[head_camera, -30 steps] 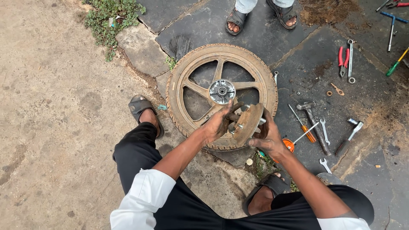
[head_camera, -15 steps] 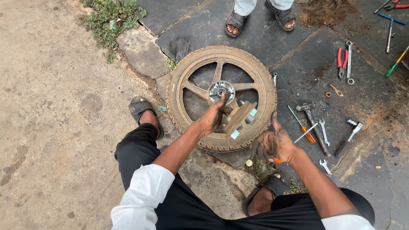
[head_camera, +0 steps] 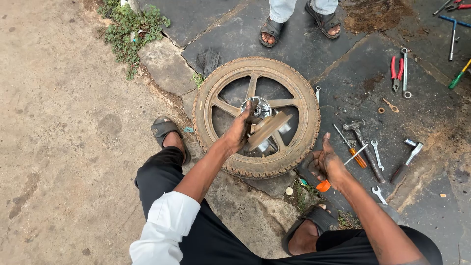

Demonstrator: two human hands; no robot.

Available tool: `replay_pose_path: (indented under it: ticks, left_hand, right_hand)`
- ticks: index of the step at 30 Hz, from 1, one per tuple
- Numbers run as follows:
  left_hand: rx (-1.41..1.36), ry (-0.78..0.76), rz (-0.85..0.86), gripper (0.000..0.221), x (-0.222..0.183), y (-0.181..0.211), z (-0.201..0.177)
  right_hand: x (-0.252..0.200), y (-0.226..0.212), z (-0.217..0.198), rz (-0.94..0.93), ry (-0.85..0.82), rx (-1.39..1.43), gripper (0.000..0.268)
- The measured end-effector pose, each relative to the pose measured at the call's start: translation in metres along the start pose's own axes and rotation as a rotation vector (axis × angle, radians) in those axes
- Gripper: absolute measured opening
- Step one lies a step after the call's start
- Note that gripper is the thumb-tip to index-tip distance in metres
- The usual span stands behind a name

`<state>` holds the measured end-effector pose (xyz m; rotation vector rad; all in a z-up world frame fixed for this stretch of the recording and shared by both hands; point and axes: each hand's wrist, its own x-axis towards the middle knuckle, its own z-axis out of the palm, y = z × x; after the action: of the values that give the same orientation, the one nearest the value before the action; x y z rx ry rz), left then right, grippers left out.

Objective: Cleaning and lubricating motorcycle brake components using an oil can.

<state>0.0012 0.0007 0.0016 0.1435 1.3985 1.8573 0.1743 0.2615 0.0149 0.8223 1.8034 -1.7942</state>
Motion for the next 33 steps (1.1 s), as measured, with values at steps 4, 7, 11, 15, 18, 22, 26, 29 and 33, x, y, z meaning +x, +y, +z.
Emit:
replay_pose_path:
  ticks: [4, 7, 11, 15, 18, 22, 26, 29, 33]
  left_hand:
    - [0.037, 0.003, -0.06, 0.101, -0.005, 0.005, 0.009]
    - [0.044, -0.03, -0.071, 0.107, -0.012, 0.013, 0.018]
    - [0.05, -0.063, -0.095, 0.115, -0.006, 0.003, 0.014]
    - [0.064, -0.087, -0.081, 0.118, 0.0, -0.006, 0.011]
    - [0.067, -0.081, -0.087, 0.118, 0.001, -0.006, 0.013]
    - [0.063, -0.11, -0.089, 0.119, 0.02, -0.03, -0.004]
    - [0.063, -0.091, -0.082, 0.111, 0.012, -0.019, 0.005]
    - [0.037, -0.072, -0.082, 0.105, 0.018, -0.024, 0.005]
    - [0.08, -0.035, -0.082, 0.103, 0.019, -0.024, 0.011]
  right_hand:
    - [0.001, 0.004, 0.004, 0.005, -0.017, -0.008, 0.111]
    - [-0.004, 0.001, 0.01, -0.029, -0.006, -0.049, 0.106]
    - [0.0, 0.004, 0.011, -0.072, 0.009, -0.068, 0.1]
    - [-0.001, 0.003, 0.012, -0.104, -0.014, -0.069, 0.099]
    - [-0.005, 0.0, 0.015, -0.122, -0.023, -0.103, 0.099]
    - [-0.008, -0.006, 0.018, -0.127, -0.006, -0.134, 0.1]
    - [-0.006, -0.005, 0.018, -0.123, 0.009, -0.135, 0.097]
    - [-0.003, -0.006, 0.018, -0.111, 0.021, -0.14, 0.097]
    - [0.011, 0.005, 0.012, -0.128, 0.016, -0.146, 0.096]
